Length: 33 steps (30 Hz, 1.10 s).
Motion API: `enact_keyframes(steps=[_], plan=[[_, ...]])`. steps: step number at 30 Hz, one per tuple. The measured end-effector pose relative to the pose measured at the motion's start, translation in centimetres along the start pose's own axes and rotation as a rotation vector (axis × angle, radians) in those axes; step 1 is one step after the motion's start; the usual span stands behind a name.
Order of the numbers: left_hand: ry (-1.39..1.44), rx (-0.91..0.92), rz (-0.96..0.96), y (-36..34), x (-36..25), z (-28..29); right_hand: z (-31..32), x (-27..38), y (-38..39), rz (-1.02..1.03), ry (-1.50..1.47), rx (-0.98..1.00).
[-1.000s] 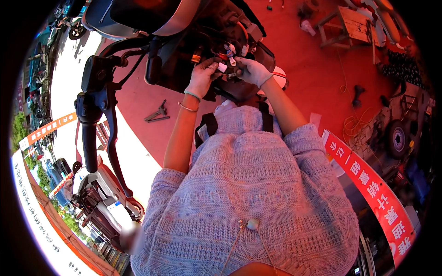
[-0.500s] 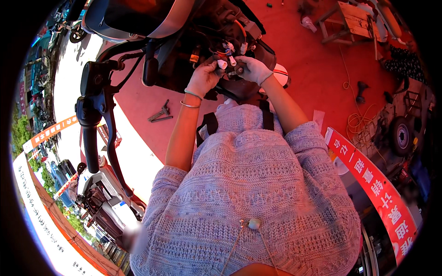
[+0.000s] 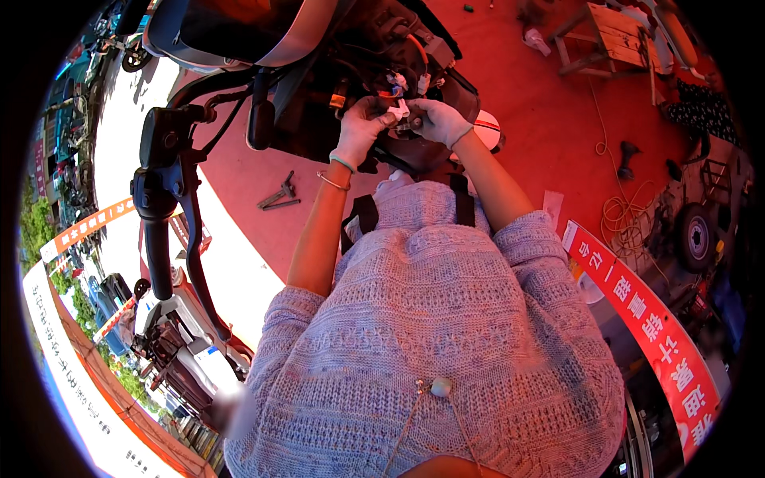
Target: The person repairs the electrical system of an electric scooter in a workshop. They connect wires under the seat, test the handlebar controls and digital display, and use pliers to strip and secure wire connections.
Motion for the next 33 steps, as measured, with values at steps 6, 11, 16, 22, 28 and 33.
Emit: enact_keyframes(steps=[6,11,16,22,28,33], plan=[[-0.132,-0.135,-0.051,0.7,-1.5,-0.8,-0.5,-0.1,0.1,-0.030,-0.033,0.058],[-0.261,-0.157,-0.100,0.4,-0.5,-0.3,-0.6,-0.7,0.2,-0.062,-0.106,0.161],[-0.345,-0.155,-0.154,0.4,-0.1,0.4,-0.4,-1.7,-1.1,-0.058,-0.184,0.326],[-0.418,-0.311,-0.112,1.6,-2.5,-0.3,-0.3,-3.1,-2.2,0.035,-0.240,0.395],[-0.596,-0.344,-0.188,1.4,-1.5,0.1,-1.1,-3.8,-1.1,0.154,-0.258,0.443],[-0.633,-0.349,-0.234,1.2,-2.4,-0.5,-1.0,-3.8,-1.0,0.179,-0.267,0.415]])
Point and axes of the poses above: each hand's wrist, its own y-axis away from the middle knuckle, its own z-axis out of the back of the hand, x = y × z, the point moved 3 cm from there along -y, towards the middle knuckle, and after that the axes turned 9 degrees about -x, right-handed, at the moved point
